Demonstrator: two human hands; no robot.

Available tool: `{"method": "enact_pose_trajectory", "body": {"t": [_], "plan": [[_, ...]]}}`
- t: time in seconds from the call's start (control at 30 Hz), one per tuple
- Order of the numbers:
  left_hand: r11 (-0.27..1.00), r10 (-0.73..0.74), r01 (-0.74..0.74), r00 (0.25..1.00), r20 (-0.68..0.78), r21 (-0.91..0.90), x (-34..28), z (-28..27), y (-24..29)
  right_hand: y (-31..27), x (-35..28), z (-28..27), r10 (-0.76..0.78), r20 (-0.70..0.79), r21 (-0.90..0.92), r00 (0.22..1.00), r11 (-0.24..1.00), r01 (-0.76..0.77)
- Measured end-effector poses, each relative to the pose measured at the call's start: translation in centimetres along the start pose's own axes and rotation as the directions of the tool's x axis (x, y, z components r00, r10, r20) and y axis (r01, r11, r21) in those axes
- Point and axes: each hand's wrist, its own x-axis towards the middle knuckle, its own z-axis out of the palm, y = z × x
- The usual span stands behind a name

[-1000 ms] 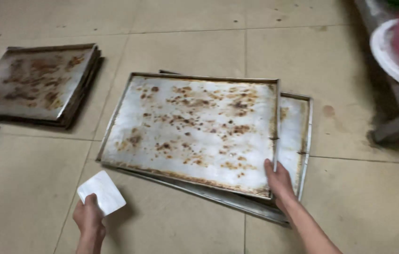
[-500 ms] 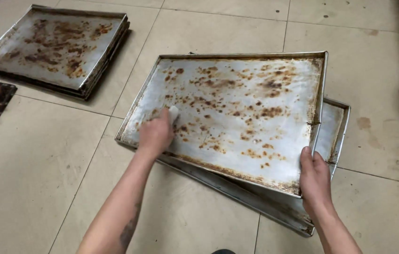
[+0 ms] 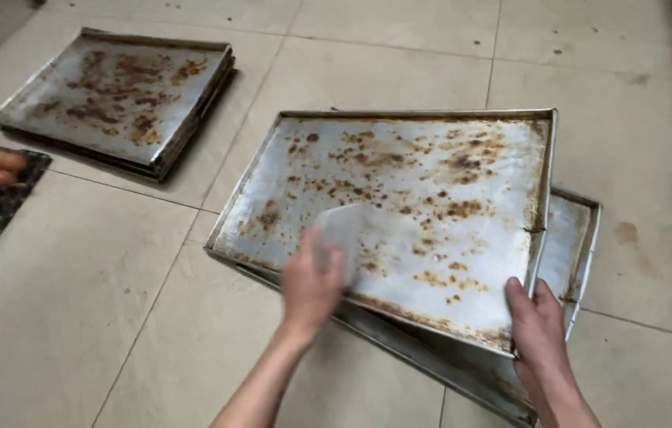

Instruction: Cleaning residue from metal baking trays using a plastic scraper and discarding the waste into a bin.

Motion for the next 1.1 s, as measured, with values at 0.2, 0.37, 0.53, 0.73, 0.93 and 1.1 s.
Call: {"method": "enact_pose_trajectory", "body": {"t": [0.2, 0.37, 0.53, 0.73, 0.93, 1.1], "plan": [[0.78, -0.467, 0.623, 0.64, -0.611, 0.057, -9.8, -9.9, -27.9, -0.7, 3.4, -0.9, 0.047, -0.074, -0.232, 0.996, 0.971, -0.063], [0.401, -0.464, 0.893, 0.392, -0.795, 0.207, -17.8, -7.3, -36.9, 4.7, 11.6, 1.2, -0.074, -0.073, -0.433, 0.995, 0.901, 0.035], [0.771, 0.071, 0.466, 0.616, -0.785, 0.435, -18.8, -3.9, -43.4, -3.4, 7.4, 16.8, -0.063, 0.097, 0.162, 0.993, 0.986, 0.047], [0.73, 0.135, 0.487, 0.586, -0.799, 0.48, -18.6, -3.1, -45.1, -5.3, 9.8, 38.6, -0.306, 0.165, 0.168, 0.938, 0.946, 0.279], [0.689, 0.109, 0.494, 0.652, -0.75, 0.529, -19.4, -3.4, -44.2, -6.7, 9.4, 55.1, 0.004, 0.611, 0.005, 0.792, 1.0, -0.009], [0.669, 0.128, 0.525, 0.616, -0.777, 0.526, -19.5, -3.3, -44.3, -12.0, 3.7, 56.7, 0.043, 0.745, -0.043, 0.666, 0.999, -0.017]]}}
